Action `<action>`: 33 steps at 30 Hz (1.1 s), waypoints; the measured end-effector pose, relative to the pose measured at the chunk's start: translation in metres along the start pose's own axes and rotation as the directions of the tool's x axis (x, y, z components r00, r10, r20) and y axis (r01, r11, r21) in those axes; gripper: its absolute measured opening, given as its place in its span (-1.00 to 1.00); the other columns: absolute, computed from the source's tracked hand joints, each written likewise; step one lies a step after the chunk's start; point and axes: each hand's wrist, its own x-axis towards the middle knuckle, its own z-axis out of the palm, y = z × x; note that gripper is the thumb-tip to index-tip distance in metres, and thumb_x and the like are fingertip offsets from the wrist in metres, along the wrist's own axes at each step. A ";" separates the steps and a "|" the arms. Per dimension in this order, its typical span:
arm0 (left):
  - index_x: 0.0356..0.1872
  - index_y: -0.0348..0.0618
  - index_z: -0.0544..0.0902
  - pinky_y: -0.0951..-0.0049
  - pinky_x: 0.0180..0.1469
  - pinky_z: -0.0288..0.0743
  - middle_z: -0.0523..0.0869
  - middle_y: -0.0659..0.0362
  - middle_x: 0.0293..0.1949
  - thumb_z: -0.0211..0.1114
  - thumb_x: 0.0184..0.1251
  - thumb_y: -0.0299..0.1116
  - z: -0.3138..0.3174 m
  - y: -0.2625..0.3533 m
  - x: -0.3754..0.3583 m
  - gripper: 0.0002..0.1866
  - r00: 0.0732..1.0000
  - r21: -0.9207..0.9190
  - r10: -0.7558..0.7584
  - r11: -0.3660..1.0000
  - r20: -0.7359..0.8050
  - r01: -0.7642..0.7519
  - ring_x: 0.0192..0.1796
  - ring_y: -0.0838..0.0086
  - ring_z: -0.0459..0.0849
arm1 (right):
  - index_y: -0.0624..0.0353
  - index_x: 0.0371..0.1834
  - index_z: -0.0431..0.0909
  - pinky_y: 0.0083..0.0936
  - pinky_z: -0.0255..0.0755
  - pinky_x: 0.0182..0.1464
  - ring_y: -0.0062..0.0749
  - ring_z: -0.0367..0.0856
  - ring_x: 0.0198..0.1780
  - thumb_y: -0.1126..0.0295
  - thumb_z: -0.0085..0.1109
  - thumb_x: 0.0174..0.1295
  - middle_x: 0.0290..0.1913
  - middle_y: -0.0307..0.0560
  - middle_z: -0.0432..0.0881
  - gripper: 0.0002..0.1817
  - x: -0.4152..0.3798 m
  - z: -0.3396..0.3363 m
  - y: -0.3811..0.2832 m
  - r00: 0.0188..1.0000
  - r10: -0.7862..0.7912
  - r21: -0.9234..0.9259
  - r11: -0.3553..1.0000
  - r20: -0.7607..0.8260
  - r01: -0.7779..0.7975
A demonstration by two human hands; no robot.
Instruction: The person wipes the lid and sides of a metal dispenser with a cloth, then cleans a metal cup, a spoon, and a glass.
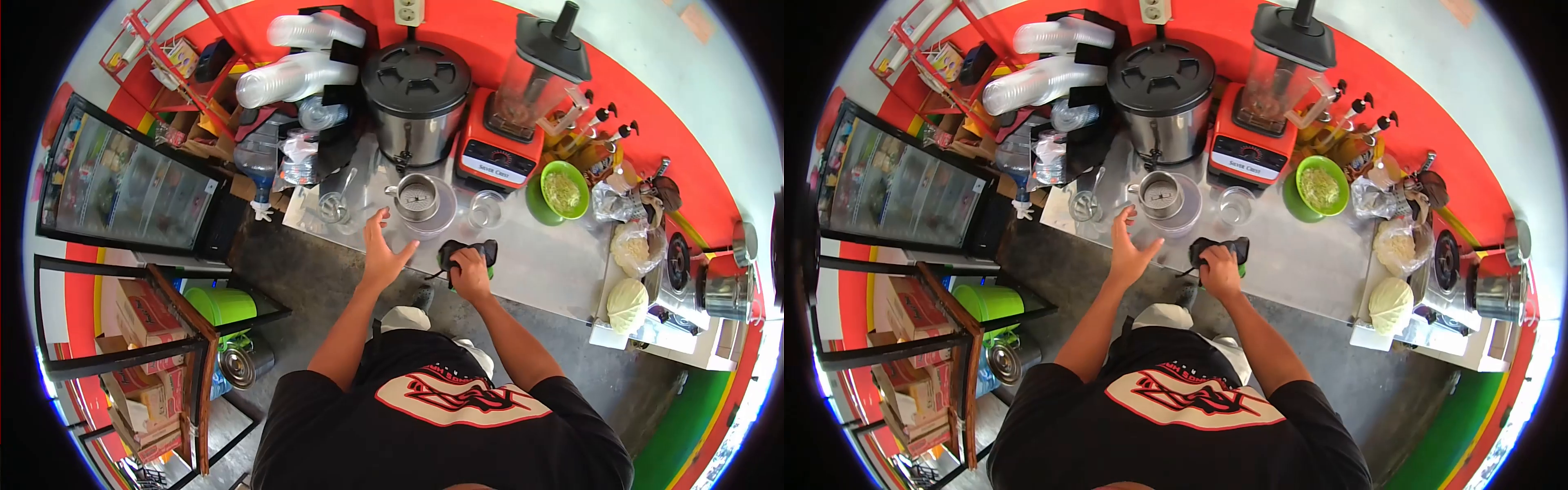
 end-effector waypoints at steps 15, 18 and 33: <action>0.62 -0.20 0.16 -0.15 0.54 0.13 0.46 -0.10 0.44 0.84 -0.21 -0.12 0.045 0.006 0.026 0.34 0.997 0.020 -0.066 0.998 -0.044 0.067 0.50 -0.08 0.34 | -0.04 0.61 0.20 -0.03 0.52 0.27 0.14 0.68 0.26 -0.04 0.60 0.12 0.26 0.02 0.70 0.04 0.028 -0.082 0.039 0.785 0.614 0.116 0.788 -0.086 -0.604; 0.62 -0.18 0.18 -0.15 0.53 0.12 0.47 -0.08 0.44 0.83 -0.19 -0.13 0.042 0.010 0.025 0.31 0.995 0.033 -0.087 0.995 -0.048 0.089 0.50 -0.06 0.34 | -0.04 0.65 0.18 -0.02 0.50 0.32 0.18 0.64 0.34 -0.01 0.61 0.10 0.34 0.05 0.68 0.08 0.039 -0.085 0.041 0.822 0.568 0.153 0.816 -0.036 -0.557; 0.62 -0.21 0.16 -0.13 0.55 0.06 0.45 -0.10 0.45 0.83 -0.22 -0.07 0.006 -0.016 0.024 0.34 0.985 0.057 -0.142 0.987 -0.101 0.148 0.51 -0.06 0.31 | 0.03 0.55 0.43 -0.15 0.50 0.36 0.04 0.66 0.37 0.16 0.61 0.11 0.32 0.08 0.71 -0.10 0.072 -0.064 0.038 0.878 0.477 0.356 0.824 -0.020 -0.440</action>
